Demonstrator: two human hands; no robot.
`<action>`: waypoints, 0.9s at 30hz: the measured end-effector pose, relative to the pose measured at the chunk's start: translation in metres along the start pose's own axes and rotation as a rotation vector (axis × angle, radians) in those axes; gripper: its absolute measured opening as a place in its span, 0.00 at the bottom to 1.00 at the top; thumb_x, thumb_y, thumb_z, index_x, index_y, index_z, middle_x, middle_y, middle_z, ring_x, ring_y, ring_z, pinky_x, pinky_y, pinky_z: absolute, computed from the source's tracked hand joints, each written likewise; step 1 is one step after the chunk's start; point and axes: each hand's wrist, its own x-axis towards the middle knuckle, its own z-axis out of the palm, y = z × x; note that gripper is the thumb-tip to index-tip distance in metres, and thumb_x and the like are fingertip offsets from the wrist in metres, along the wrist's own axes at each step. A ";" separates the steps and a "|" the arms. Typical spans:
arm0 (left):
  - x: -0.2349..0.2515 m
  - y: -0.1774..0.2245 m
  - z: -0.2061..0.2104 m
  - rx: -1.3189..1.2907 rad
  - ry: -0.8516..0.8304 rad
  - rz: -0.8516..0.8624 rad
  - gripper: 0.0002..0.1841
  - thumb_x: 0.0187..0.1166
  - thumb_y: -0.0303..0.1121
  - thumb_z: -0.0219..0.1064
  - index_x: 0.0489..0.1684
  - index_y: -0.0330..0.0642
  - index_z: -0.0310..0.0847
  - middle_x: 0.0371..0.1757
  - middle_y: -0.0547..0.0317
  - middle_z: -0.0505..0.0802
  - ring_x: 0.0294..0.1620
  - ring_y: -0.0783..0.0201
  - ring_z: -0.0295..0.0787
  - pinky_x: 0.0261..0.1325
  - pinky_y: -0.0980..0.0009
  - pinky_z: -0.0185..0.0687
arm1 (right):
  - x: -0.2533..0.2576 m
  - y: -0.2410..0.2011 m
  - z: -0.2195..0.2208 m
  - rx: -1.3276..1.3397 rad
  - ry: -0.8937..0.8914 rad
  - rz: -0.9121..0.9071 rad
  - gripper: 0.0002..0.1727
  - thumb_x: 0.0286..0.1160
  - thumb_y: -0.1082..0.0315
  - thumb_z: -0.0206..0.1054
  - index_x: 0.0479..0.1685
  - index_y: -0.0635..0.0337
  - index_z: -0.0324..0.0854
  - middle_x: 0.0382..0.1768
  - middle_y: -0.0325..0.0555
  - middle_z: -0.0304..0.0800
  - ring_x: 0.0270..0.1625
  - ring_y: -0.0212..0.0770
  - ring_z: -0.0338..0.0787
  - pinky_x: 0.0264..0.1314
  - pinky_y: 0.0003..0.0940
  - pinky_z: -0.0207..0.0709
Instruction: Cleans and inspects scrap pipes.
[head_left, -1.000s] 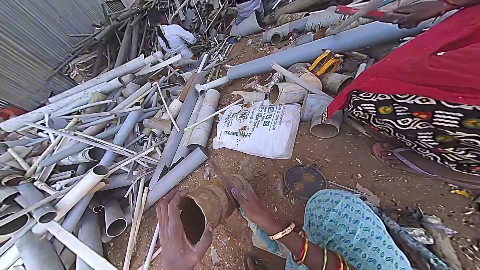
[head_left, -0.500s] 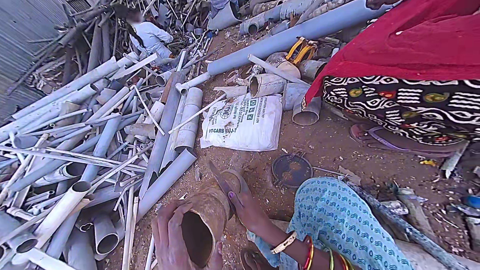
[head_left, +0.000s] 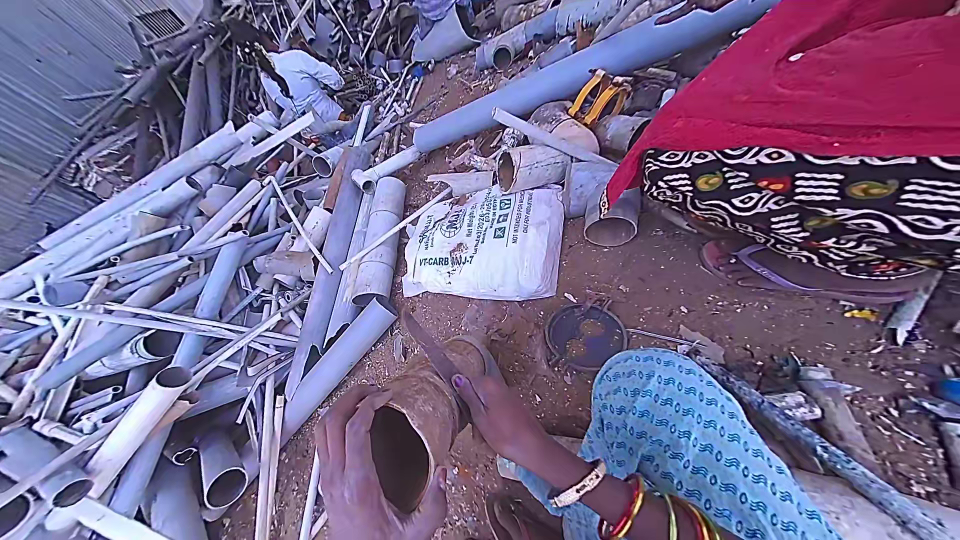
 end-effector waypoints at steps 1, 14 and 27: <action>0.000 0.000 0.000 0.001 0.001 -0.003 0.47 0.64 0.74 0.56 0.64 0.35 0.77 0.60 0.36 0.84 0.66 0.54 0.76 0.70 0.67 0.65 | 0.001 0.001 0.000 -0.014 0.003 -0.009 0.27 0.98 0.57 0.39 0.40 0.70 0.76 0.33 0.52 0.76 0.36 0.44 0.79 0.46 0.40 0.74; -0.002 0.001 -0.001 -0.043 -0.024 0.056 0.45 0.63 0.74 0.57 0.64 0.40 0.76 0.62 0.42 0.84 0.68 0.57 0.75 0.73 0.69 0.63 | 0.001 0.001 -0.006 -0.115 -0.009 -0.006 0.28 0.98 0.55 0.38 0.46 0.70 0.76 0.34 0.54 0.78 0.36 0.46 0.83 0.47 0.43 0.77; 0.002 0.001 -0.002 -0.062 -0.042 0.098 0.42 0.65 0.73 0.57 0.64 0.46 0.75 0.61 0.49 0.84 0.70 0.61 0.74 0.76 0.72 0.59 | 0.012 0.003 -0.011 -0.199 0.009 -0.011 0.29 0.98 0.56 0.38 0.47 0.73 0.77 0.41 0.62 0.82 0.48 0.56 0.85 0.55 0.51 0.75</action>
